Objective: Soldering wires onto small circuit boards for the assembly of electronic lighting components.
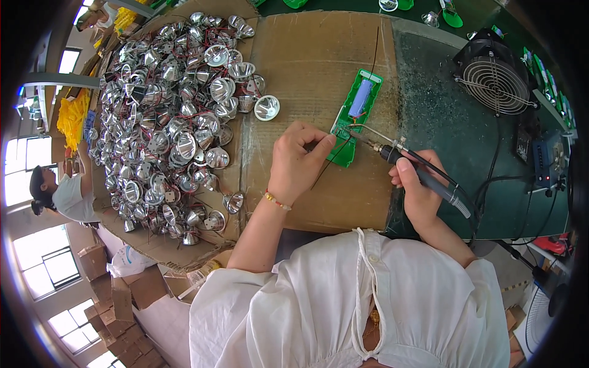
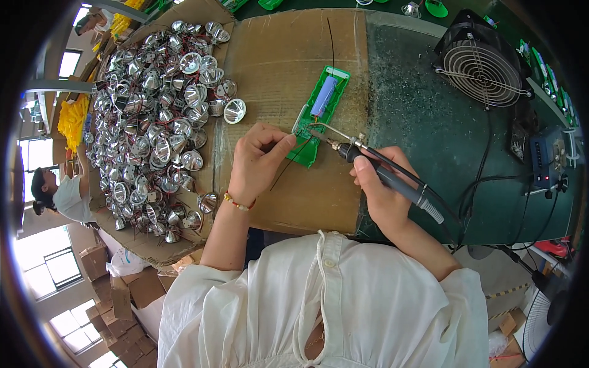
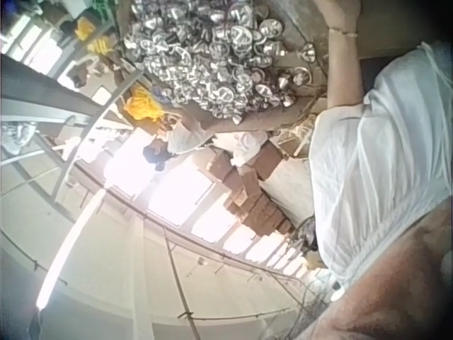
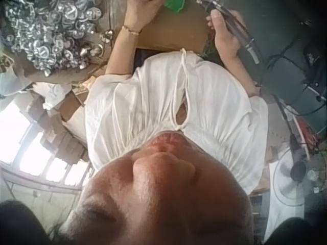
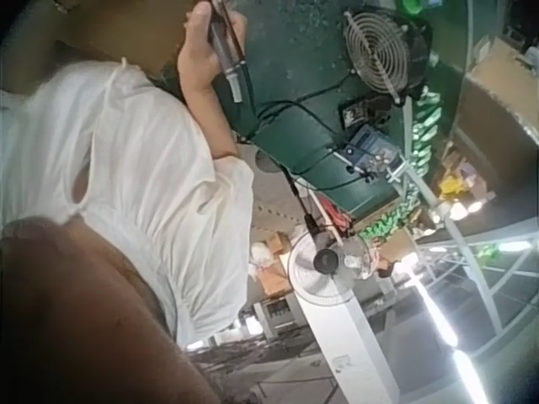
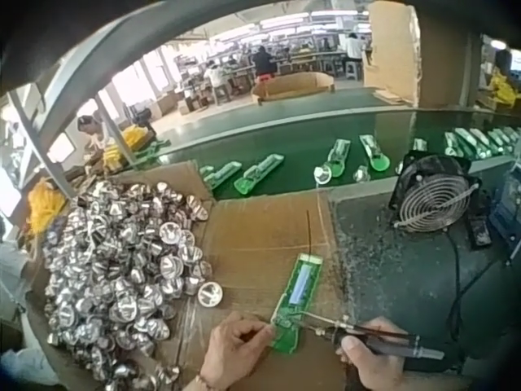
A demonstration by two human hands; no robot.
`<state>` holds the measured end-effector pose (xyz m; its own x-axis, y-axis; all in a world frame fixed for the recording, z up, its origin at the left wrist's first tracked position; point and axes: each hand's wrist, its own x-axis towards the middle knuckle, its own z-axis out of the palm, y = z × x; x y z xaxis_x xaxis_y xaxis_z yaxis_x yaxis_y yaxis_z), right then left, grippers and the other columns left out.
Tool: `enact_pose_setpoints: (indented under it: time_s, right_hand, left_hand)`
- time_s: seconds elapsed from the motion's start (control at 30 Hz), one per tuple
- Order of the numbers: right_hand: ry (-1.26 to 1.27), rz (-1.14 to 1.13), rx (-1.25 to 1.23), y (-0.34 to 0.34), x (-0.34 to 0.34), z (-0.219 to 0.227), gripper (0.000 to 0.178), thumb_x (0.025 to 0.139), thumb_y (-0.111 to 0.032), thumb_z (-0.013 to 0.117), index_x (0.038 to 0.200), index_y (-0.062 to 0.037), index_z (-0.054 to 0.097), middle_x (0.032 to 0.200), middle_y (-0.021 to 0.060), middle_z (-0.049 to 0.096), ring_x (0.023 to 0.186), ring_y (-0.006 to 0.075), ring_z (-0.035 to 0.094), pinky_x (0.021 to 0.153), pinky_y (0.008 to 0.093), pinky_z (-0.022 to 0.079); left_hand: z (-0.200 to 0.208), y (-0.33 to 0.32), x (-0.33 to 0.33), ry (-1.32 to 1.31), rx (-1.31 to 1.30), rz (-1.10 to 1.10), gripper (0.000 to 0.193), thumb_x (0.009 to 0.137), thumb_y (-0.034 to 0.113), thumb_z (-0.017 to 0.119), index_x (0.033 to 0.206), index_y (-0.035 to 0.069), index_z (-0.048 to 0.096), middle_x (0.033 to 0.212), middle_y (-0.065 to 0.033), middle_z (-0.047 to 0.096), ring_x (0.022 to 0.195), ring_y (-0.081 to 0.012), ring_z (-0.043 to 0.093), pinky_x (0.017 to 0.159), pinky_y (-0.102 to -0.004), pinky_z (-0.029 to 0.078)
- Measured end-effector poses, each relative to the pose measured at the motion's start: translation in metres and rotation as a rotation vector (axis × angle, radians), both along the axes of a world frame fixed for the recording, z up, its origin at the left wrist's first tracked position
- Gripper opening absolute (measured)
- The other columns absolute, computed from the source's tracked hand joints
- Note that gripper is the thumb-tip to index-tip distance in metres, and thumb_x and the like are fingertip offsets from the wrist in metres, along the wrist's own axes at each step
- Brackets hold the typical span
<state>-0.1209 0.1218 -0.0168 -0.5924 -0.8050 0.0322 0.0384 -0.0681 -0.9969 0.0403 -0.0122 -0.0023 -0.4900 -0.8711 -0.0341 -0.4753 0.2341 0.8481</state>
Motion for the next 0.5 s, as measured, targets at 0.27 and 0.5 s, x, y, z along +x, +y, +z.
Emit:
enact_pose_setpoints:
  time_s: [0.27, 0.5]
  right_hand:
    - [-0.038, 0.007, -0.048, 0.0048, -0.0018, 0.0016, 0.017, 0.083, -0.010, 0.063, 0.088, 0.0026, 0.053, 0.070, 0.0095, 0.062, 0.059, 0.0095, 0.057, 0.053, 0.0215, 0.047]
    - [-0.014, 0.018, -0.035, 0.0015, 0.0006, -0.0019, 0.017, 0.082, -0.010, 0.064, 0.087, 0.0022, 0.054, 0.070, 0.0089, 0.062, 0.059, 0.0090, 0.057, 0.054, 0.0213, 0.047]
  left_hand:
    - [-0.0001, -0.0008, 0.0001, 0.002, 0.002, 0.002, 0.011, 0.079, 0.012, 0.067, 0.079, 0.001, 0.067, 0.075, -0.0047, 0.058, 0.068, -0.0120, 0.053, 0.061, -0.0251, 0.042]
    - [-0.0052, 0.0028, -0.0010, 0.074, -0.039, 0.043, 0.010, 0.077, 0.011, 0.066, 0.078, 0.001, 0.066, 0.072, -0.0081, 0.056, 0.060, -0.0156, 0.054, 0.055, -0.0272, 0.043]
